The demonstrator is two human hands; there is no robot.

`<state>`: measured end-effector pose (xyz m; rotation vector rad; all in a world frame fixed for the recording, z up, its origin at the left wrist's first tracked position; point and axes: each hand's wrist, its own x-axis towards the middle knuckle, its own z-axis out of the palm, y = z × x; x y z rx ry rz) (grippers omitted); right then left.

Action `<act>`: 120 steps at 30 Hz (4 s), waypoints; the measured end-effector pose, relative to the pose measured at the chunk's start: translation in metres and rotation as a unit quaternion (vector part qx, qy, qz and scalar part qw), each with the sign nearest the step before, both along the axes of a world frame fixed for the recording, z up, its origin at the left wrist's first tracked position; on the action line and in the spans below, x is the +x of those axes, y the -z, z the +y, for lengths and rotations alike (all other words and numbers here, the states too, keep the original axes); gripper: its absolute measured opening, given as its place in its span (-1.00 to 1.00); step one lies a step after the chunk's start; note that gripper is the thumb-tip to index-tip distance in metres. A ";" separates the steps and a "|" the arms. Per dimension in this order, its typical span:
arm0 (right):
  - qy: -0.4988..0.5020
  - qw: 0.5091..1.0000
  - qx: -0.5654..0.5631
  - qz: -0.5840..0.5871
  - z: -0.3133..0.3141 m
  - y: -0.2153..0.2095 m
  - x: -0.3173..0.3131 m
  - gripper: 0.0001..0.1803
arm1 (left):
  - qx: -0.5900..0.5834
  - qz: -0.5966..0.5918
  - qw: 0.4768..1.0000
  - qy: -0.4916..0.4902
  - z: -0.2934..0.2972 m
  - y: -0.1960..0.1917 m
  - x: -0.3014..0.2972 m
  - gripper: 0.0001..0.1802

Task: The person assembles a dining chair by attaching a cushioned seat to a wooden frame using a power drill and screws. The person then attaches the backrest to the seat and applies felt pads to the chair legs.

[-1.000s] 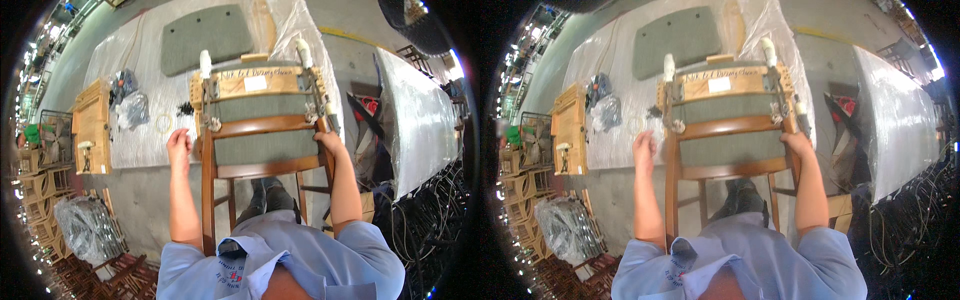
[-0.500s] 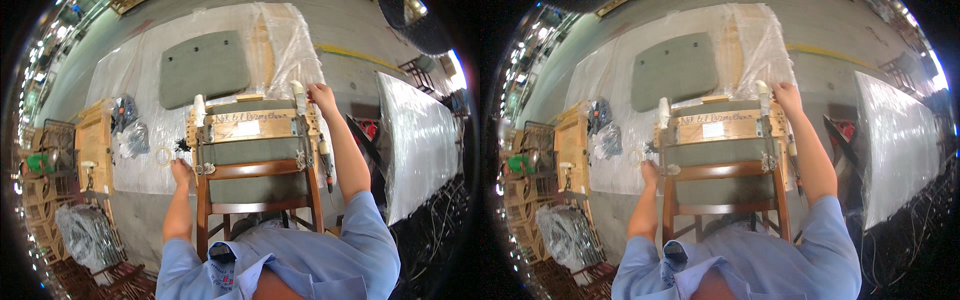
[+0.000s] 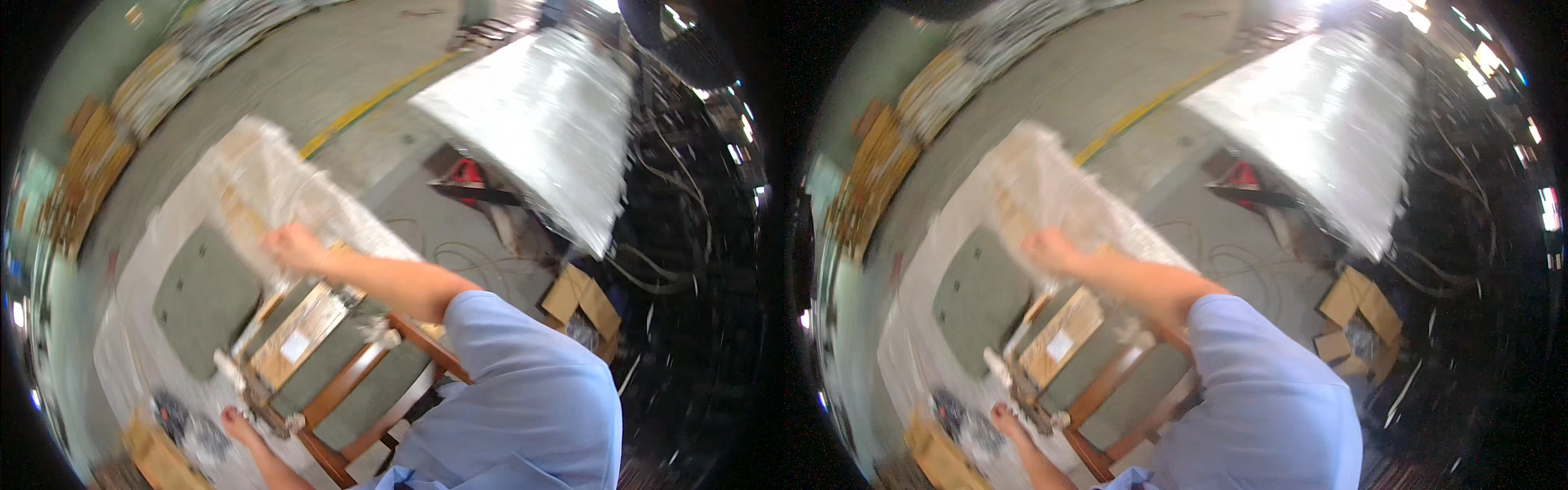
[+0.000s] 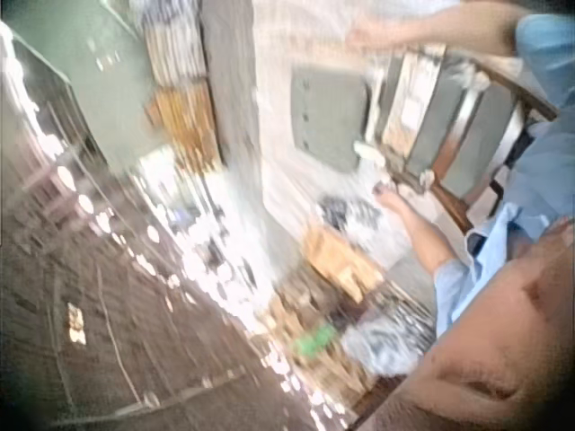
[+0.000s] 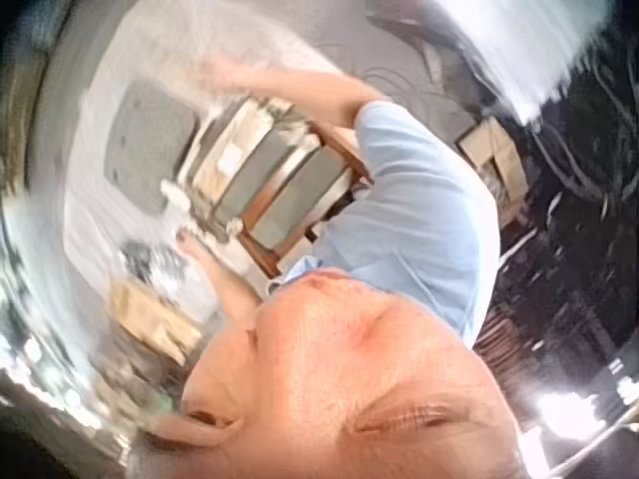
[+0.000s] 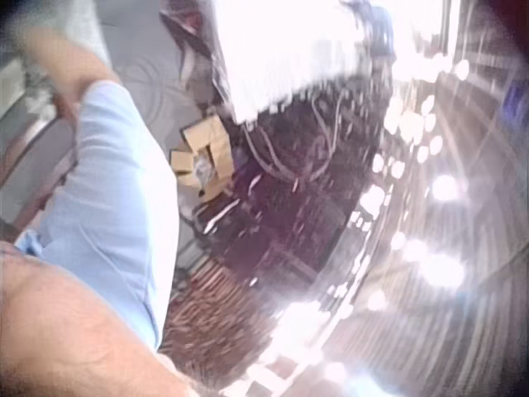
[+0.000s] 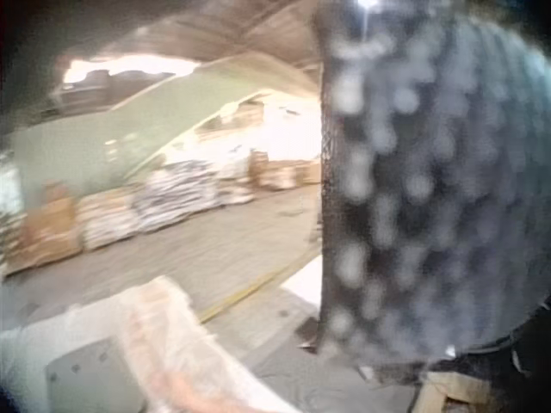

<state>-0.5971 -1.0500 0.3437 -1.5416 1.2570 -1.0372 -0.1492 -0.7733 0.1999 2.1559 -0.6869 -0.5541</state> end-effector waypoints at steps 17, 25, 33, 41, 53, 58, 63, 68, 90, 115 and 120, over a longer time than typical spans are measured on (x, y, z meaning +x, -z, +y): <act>-0.067 0.993 -0.094 0.037 0.082 -0.044 -0.041 -0.55 | -0.247 0.269 0.920 0.143 -0.149 -0.159 -0.091 -0.51; -0.108 0.957 0.217 0.161 0.213 0.011 -0.184 -0.29 | -0.028 0.188 0.962 0.194 0.059 -0.201 -0.089 -0.26; -0.011 0.893 0.443 -0.073 0.285 0.103 -0.165 -0.45 | 0.229 0.235 0.930 0.169 0.185 -0.134 -0.162 -0.03; 0.008 0.891 0.448 -0.077 0.281 0.092 -0.162 -0.70 | 0.234 0.150 0.939 0.204 0.203 -0.114 -0.169 -0.56; -0.095 0.838 0.433 -0.317 0.592 -0.039 -0.350 0.05 | 0.046 0.009 0.956 0.291 0.429 -0.188 -0.286 -0.54; -0.138 0.801 0.549 -0.193 0.662 -0.030 -0.455 0.15 | 0.031 -0.003 0.878 0.478 0.445 -0.187 -0.344 -0.45; -0.287 0.750 0.560 -0.205 0.706 0.005 -0.395 -0.30 | 0.078 0.011 0.783 0.617 0.442 -0.169 -0.431 -0.49; -0.169 0.721 0.609 -0.284 0.797 0.033 -0.426 -0.70 | 0.098 0.008 0.672 0.734 0.436 -0.100 -0.514 -0.32; 0.117 0.850 0.455 0.241 0.862 0.346 -0.322 -0.47 | 0.232 0.347 0.855 0.309 0.408 -0.017 -0.352 -0.62; 0.162 0.939 0.259 0.157 0.274 0.159 -0.179 -0.13 | -0.028 0.237 0.966 0.100 0.146 0.029 -0.154 -0.12; 0.097 0.942 0.176 0.268 0.271 0.158 -0.138 -0.05 | -0.016 0.153 0.985 0.079 0.171 0.017 -0.153 -0.09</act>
